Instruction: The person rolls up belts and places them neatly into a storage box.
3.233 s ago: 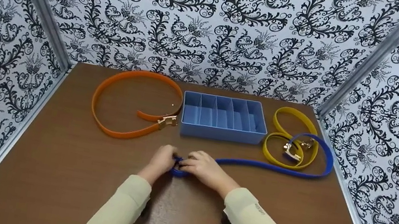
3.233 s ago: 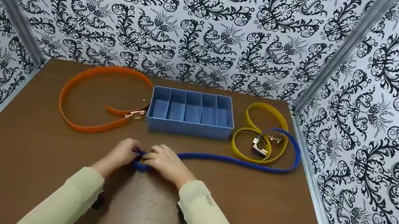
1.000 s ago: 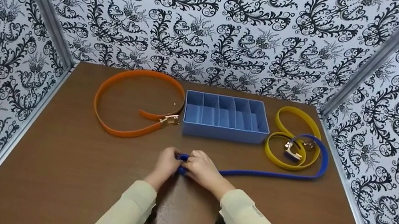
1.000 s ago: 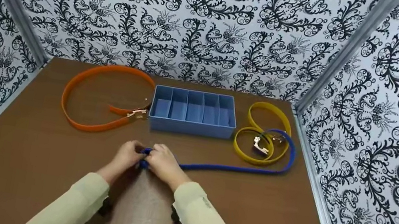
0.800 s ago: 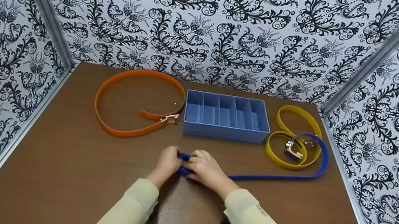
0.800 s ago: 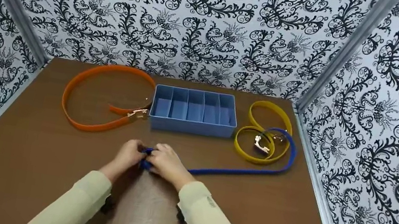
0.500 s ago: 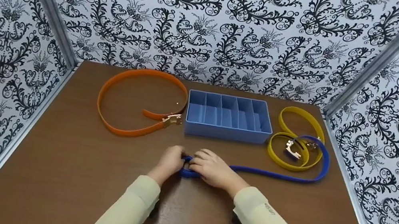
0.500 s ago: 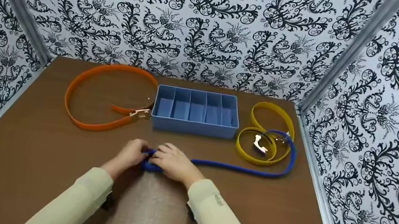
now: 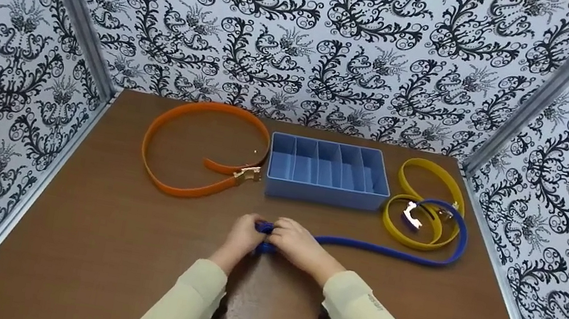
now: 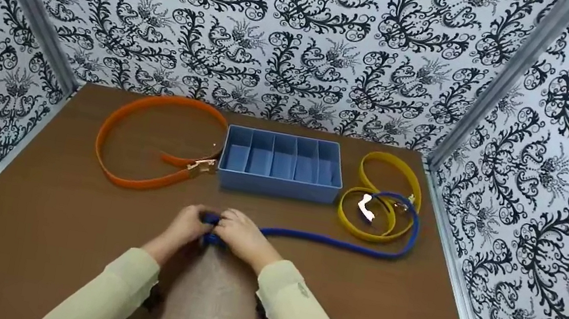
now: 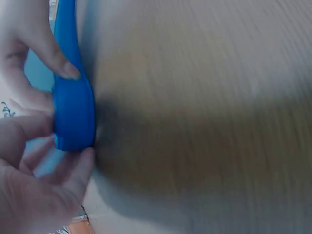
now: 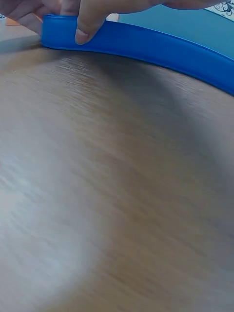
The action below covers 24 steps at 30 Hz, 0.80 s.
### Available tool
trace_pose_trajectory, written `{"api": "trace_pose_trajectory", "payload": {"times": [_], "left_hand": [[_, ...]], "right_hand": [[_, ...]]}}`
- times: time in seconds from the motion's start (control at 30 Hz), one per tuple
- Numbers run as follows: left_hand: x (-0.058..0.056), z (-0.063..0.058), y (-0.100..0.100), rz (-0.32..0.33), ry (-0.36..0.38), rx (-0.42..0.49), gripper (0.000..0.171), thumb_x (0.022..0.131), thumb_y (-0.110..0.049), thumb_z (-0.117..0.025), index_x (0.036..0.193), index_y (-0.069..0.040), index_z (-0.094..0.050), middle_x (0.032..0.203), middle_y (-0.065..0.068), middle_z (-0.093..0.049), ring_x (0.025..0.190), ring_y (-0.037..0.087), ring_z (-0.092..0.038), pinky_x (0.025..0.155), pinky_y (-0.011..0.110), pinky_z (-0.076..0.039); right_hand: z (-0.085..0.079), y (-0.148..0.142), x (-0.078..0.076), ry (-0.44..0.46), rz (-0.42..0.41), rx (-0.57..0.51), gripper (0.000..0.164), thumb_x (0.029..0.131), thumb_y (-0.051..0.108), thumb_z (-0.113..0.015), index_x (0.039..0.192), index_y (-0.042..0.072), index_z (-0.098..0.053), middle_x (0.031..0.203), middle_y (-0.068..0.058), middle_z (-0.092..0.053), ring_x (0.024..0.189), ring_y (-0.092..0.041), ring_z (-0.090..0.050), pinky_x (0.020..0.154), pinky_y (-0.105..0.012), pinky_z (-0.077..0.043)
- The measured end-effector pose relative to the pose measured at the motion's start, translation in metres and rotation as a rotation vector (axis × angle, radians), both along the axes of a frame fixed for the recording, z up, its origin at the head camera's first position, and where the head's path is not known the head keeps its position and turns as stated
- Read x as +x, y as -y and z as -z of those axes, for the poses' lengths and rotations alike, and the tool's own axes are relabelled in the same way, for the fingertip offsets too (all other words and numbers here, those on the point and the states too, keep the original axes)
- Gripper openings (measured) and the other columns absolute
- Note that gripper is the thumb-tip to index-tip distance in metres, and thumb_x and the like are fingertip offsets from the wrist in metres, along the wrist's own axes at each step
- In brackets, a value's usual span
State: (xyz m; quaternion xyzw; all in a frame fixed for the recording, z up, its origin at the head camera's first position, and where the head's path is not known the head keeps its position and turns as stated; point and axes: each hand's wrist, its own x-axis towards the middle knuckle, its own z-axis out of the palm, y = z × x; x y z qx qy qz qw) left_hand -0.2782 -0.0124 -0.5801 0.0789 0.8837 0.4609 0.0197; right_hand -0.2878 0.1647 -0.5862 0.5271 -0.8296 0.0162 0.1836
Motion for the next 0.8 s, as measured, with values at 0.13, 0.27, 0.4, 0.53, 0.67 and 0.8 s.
{"api": "trace_pose_trajectory", "payload": {"times": [0.13,0.27,0.4,0.53,0.67,0.8], "left_hand": [[0.002,-0.003,-0.002,-0.134,0.074,-0.003,0.024,0.078,0.002,-0.07,0.103,0.005,-0.069,0.095,0.016,-0.07,0.087,0.031,-0.066,0.074,0.038,-0.054],[0.003,-0.004,-0.003,-0.173,0.077,-0.071,0.02,0.081,0.004,-0.067,0.101,0.002,-0.07,0.092,0.014,-0.07,0.084,0.029,-0.066,0.071,0.037,-0.055],[0.0,-0.006,-0.004,-0.16,0.08,-0.091,0.018,0.083,0.005,-0.067,0.1,0.001,-0.072,0.093,0.015,-0.07,0.085,0.03,-0.066,0.072,0.039,-0.055],[-0.001,-0.008,-0.004,-0.128,0.083,-0.116,0.016,0.084,0.003,-0.069,0.099,-0.001,-0.073,0.094,0.014,-0.07,0.087,0.03,-0.066,0.075,0.04,-0.055],[-0.003,-0.01,-0.004,-0.071,0.06,-0.156,0.012,0.085,0.002,-0.069,0.096,-0.002,-0.074,0.095,0.012,-0.071,0.09,0.03,-0.066,0.079,0.041,-0.054],[-0.006,-0.01,-0.002,-0.011,0.037,-0.183,0.011,0.086,0.002,-0.069,0.095,-0.002,-0.074,0.095,0.011,-0.071,0.093,0.03,-0.065,0.082,0.041,-0.053]], "right_hand": [[0.002,0.009,0.001,0.02,0.058,-0.02,0.017,0.076,0.015,-0.08,0.092,0.013,-0.074,0.085,0.002,-0.07,0.09,-0.02,-0.056,0.095,-0.036,-0.042],[0.002,0.013,0.003,0.052,0.078,-0.054,0.015,0.079,0.018,-0.081,0.091,0.013,-0.074,0.084,0.003,-0.07,0.086,-0.02,-0.054,0.092,-0.036,-0.043],[0.001,0.009,0.004,0.049,0.074,-0.056,0.021,0.079,0.019,-0.082,0.098,0.014,-0.076,0.088,0.003,-0.071,0.089,-0.02,-0.055,0.092,-0.036,-0.043],[0.003,-0.003,0.008,0.01,0.04,-0.037,0.027,0.084,0.018,-0.077,0.111,0.015,-0.074,0.1,0.001,-0.071,0.099,-0.022,-0.058,0.096,-0.038,-0.043],[0.004,-0.016,0.01,0.004,-0.011,-0.029,0.028,0.093,0.012,-0.063,0.12,0.014,-0.071,0.111,-0.001,-0.069,0.109,-0.026,-0.058,0.099,-0.043,-0.043],[0.004,-0.021,0.004,-0.003,-0.052,-0.061,0.028,0.094,0.01,-0.055,0.114,0.014,-0.073,0.108,0.0,-0.07,0.11,-0.029,-0.059,0.099,-0.045,-0.043]]}}
